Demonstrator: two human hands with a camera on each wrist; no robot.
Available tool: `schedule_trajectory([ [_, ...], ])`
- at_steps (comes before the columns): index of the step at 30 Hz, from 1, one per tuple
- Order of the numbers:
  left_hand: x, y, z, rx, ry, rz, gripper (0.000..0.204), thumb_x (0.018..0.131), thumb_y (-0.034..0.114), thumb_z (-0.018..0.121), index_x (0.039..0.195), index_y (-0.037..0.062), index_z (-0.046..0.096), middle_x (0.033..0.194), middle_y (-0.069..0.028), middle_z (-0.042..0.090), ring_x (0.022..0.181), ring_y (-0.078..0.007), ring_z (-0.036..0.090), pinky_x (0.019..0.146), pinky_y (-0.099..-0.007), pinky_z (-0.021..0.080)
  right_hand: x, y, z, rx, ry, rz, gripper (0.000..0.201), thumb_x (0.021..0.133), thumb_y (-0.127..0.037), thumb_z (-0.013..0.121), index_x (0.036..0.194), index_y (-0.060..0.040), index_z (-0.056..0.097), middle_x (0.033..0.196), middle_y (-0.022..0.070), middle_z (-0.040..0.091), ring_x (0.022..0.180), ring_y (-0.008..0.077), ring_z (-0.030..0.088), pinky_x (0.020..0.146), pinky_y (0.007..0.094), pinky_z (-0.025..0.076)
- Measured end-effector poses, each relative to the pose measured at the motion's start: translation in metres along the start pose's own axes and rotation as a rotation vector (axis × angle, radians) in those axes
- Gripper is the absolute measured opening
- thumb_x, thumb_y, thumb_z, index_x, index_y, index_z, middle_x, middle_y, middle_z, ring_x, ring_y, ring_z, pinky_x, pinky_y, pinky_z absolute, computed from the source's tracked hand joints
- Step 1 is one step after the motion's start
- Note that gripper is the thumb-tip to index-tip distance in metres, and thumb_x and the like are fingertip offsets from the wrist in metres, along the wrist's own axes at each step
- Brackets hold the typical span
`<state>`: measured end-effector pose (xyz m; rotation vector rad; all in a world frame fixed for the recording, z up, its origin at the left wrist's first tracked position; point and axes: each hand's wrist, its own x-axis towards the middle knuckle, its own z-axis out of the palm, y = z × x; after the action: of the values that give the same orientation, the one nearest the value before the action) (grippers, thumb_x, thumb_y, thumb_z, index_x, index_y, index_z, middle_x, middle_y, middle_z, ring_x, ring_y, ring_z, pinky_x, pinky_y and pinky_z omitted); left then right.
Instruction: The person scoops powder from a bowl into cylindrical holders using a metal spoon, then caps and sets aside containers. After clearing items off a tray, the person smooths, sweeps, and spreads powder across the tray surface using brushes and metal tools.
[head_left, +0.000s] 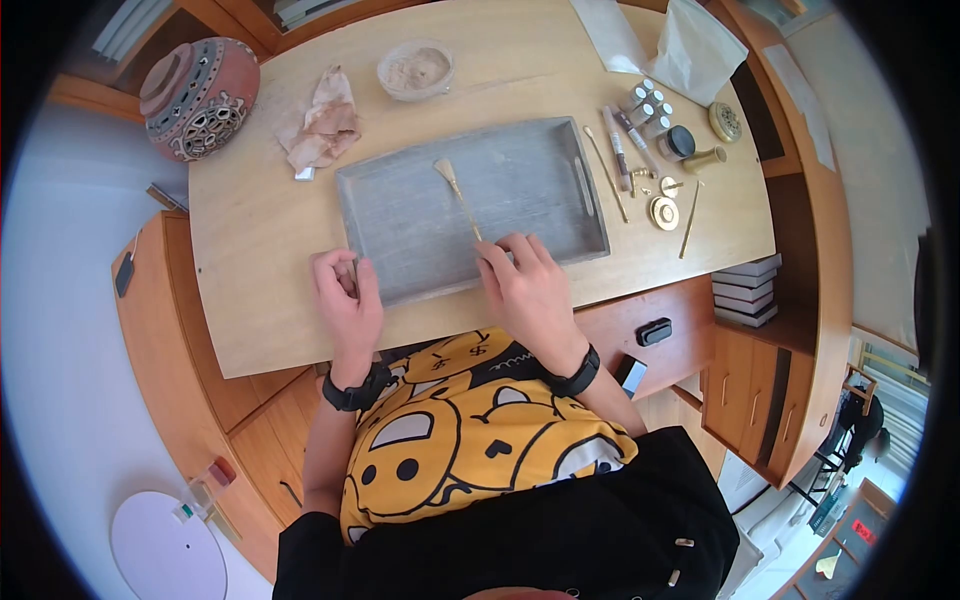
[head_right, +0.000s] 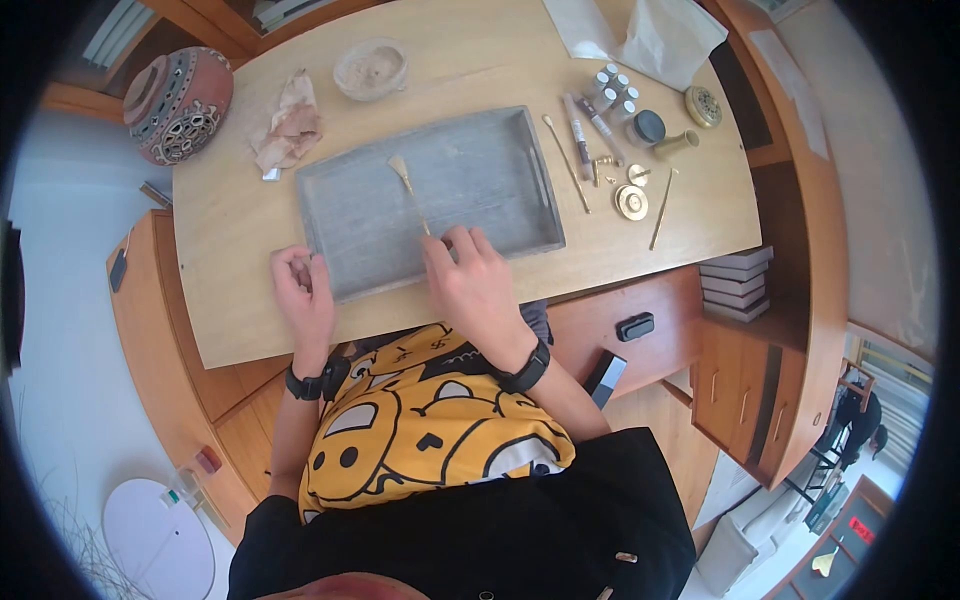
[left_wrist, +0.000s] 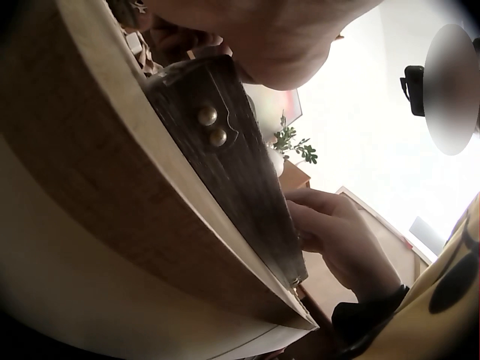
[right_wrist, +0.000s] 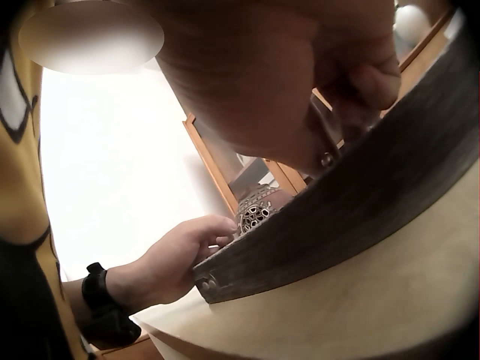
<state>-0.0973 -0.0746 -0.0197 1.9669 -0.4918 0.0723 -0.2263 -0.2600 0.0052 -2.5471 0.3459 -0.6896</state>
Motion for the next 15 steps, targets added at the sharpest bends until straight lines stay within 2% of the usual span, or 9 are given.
schedule_trajectory([
  [2, 0.000, 0.003, 0.000, 0.006, -0.001, 0.012, 0.015, 0.091, 0.005, 0.063, 0.102, 0.0034, 0.053, 0.085, -0.0016, 0.040, 0.064, -0.0088, 0.035, 0.054, -0.0243, 0.032, -0.002, -0.001, -0.009, 0.028, 0.024, -0.005, 0.022, 0.081, -0.003, 0.069, 0.102, -0.0058, 0.067, 0.088, 0.0075, 0.061, 0.075, 0.0265, 0.059, 0.063, 0.0379, 0.051],
  [4, 0.000, 0.007, 0.001, 0.012, 0.001, 0.021, 0.012, 0.093, 0.004, 0.059, 0.103, 0.0037, 0.052, 0.078, 0.0021, 0.036, 0.066, -0.0062, 0.033, 0.056, -0.0227, 0.030, -0.006, 0.001, -0.021, 0.037, 0.119, 0.026, 0.021, 0.082, -0.003, 0.067, 0.103, -0.0033, 0.066, 0.091, 0.0098, 0.061, 0.081, 0.0269, 0.061, 0.066, 0.0363, 0.051],
  [6, 0.000, 0.007, 0.000, 0.024, 0.002, 0.022, 0.012, 0.093, 0.004, 0.059, 0.102, 0.0035, 0.052, 0.078, 0.0021, 0.036, 0.066, -0.0065, 0.033, 0.056, -0.0229, 0.030, -0.010, 0.018, -0.037, -0.020, 0.203, 0.119, 0.022, 0.084, -0.003, 0.067, 0.106, -0.0035, 0.066, 0.091, 0.0101, 0.063, 0.078, 0.0269, 0.062, 0.066, 0.0366, 0.051],
  [10, -0.001, 0.008, -0.001, 0.061, 0.001, 0.018, 0.012, 0.093, 0.004, 0.059, 0.102, 0.0030, 0.052, 0.077, 0.0019, 0.036, 0.067, -0.0075, 0.034, 0.057, -0.0235, 0.031, -0.006, 0.071, -0.070, -0.198, 0.377, 0.483, 0.019, 0.088, -0.005, 0.065, 0.106, -0.0018, 0.066, 0.084, 0.0131, 0.065, 0.068, 0.0312, 0.063, 0.065, 0.0399, 0.051],
  [11, -0.001, 0.006, 0.000, 0.060, 0.003, 0.021, 0.012, 0.093, 0.004, 0.059, 0.102, 0.0030, 0.052, 0.077, 0.0019, 0.036, 0.067, -0.0075, 0.034, 0.057, -0.0235, 0.031, -0.010, 0.088, -0.076, -0.198, 0.381, 0.480, 0.019, 0.088, -0.005, 0.065, 0.106, -0.0018, 0.066, 0.084, 0.0131, 0.065, 0.068, 0.0312, 0.063, 0.065, 0.0399, 0.051],
  [13, -0.002, 0.003, 0.002, 0.082, 0.017, 0.028, 0.011, 0.094, 0.005, 0.059, 0.101, 0.0025, 0.052, 0.077, 0.0014, 0.036, 0.067, -0.0079, 0.034, 0.059, -0.0239, 0.032, -0.019, 0.118, -0.075, -0.303, 0.191, 0.436, 0.018, 0.089, -0.008, 0.062, 0.105, -0.0014, 0.066, 0.089, 0.0152, 0.067, 0.073, 0.0342, 0.065, 0.066, 0.0421, 0.052],
  [15, -0.002, 0.004, 0.003, 0.090, 0.020, 0.030, 0.010, 0.094, 0.005, 0.058, 0.101, 0.0023, 0.052, 0.078, 0.0012, 0.036, 0.068, -0.0080, 0.035, 0.059, -0.0240, 0.033, -0.018, 0.129, -0.067, -0.306, 0.136, 0.444, 0.018, 0.088, -0.009, 0.062, 0.105, -0.0020, 0.066, 0.092, 0.0157, 0.067, 0.076, 0.0350, 0.065, 0.067, 0.0428, 0.052],
])
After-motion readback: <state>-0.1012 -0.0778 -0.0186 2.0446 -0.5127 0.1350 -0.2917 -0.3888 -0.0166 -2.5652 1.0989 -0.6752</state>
